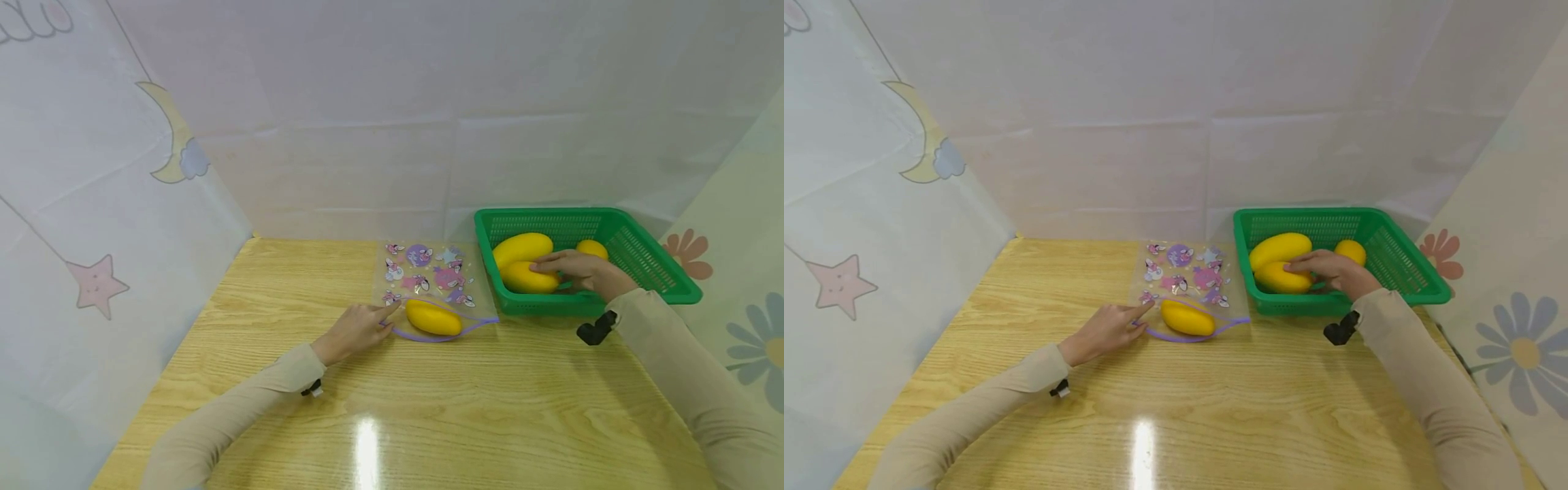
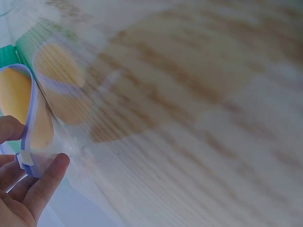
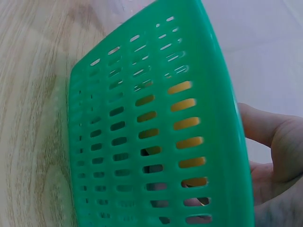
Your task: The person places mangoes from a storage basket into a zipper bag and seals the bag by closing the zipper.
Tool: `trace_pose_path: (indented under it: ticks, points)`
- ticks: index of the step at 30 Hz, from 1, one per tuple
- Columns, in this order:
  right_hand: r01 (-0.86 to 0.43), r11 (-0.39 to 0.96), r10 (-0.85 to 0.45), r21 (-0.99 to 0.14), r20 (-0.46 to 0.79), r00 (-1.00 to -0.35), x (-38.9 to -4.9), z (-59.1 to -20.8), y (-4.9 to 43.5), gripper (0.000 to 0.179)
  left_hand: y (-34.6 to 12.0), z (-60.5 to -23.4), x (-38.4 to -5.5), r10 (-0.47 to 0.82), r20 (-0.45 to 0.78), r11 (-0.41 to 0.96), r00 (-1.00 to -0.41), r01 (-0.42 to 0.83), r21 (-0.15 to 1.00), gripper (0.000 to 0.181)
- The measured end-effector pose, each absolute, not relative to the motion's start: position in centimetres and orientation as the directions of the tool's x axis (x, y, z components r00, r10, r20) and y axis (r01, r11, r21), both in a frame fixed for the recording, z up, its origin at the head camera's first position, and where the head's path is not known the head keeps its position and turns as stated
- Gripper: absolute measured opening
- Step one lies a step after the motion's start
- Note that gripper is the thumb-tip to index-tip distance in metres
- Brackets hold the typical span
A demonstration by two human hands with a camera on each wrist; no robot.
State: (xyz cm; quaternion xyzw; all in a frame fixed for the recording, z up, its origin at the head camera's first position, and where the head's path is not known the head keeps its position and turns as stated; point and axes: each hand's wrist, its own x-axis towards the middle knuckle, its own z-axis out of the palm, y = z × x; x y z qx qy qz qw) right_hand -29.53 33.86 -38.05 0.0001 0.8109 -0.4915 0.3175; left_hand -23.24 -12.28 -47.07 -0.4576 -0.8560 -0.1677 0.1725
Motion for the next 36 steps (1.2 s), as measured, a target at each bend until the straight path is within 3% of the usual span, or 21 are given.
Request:
trace_pose_path:
  ticks: [36]
  points:
    - [0.299,0.483,-0.248,-0.823,-0.456,-0.855,-28.4,-36.2,33.6,0.076,-12.3,-47.1,-23.3,0.73,0.445,0.531,-0.518,0.841,0.109,0.05]
